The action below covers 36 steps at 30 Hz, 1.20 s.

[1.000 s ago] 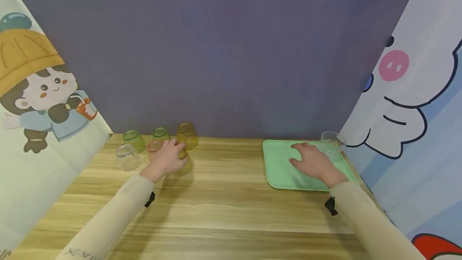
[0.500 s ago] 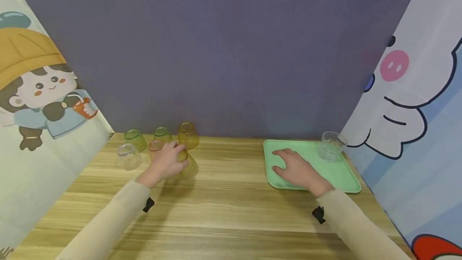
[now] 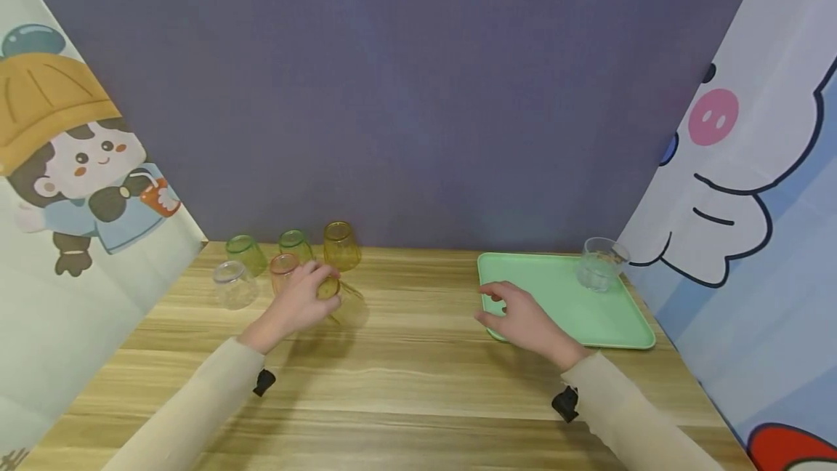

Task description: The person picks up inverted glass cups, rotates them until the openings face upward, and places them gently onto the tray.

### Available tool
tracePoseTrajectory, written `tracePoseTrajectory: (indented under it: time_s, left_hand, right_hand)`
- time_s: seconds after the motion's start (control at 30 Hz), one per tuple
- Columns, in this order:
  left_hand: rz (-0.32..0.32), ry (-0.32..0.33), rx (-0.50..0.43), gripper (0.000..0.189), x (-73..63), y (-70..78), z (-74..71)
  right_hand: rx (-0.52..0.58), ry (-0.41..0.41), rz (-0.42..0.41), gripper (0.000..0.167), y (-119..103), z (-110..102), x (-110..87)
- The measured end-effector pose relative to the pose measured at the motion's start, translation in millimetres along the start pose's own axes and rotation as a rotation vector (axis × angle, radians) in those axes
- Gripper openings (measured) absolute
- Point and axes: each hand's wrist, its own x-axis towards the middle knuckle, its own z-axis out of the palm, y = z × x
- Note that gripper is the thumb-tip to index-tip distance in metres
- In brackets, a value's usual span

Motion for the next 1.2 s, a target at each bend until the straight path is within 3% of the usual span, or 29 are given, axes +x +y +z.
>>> tracePoseTrajectory:
  time_s: [0.23, 0.53, 0.9, 1.2]
  left_hand:
    - [-0.009, 0.028, -0.094, 0.039, -5.3, 3.5, 6.9]
    - [-0.045, 0.069, -0.199, 0.039, -10.6, 7.3, 15.5]
    - [-0.077, 0.067, -0.421, 0.031, -11.0, 12.4, 15.1]
    - [-0.117, 0.066, -0.526, 0.033, -13.4, 16.8, 17.1]
  right_hand:
    - [0.106, 0.059, 0.006, 0.042, -4.2, 12.7, -5.1]
    - [0.165, 0.095, -0.019, 0.041, -11.9, 24.6, -3.2]
    - [0.268, 0.125, 0.007, 0.042, -17.1, 35.3, -1.2]
    - [0.392, 0.141, 0.01, 0.041, -26.7, 48.7, 3.1]
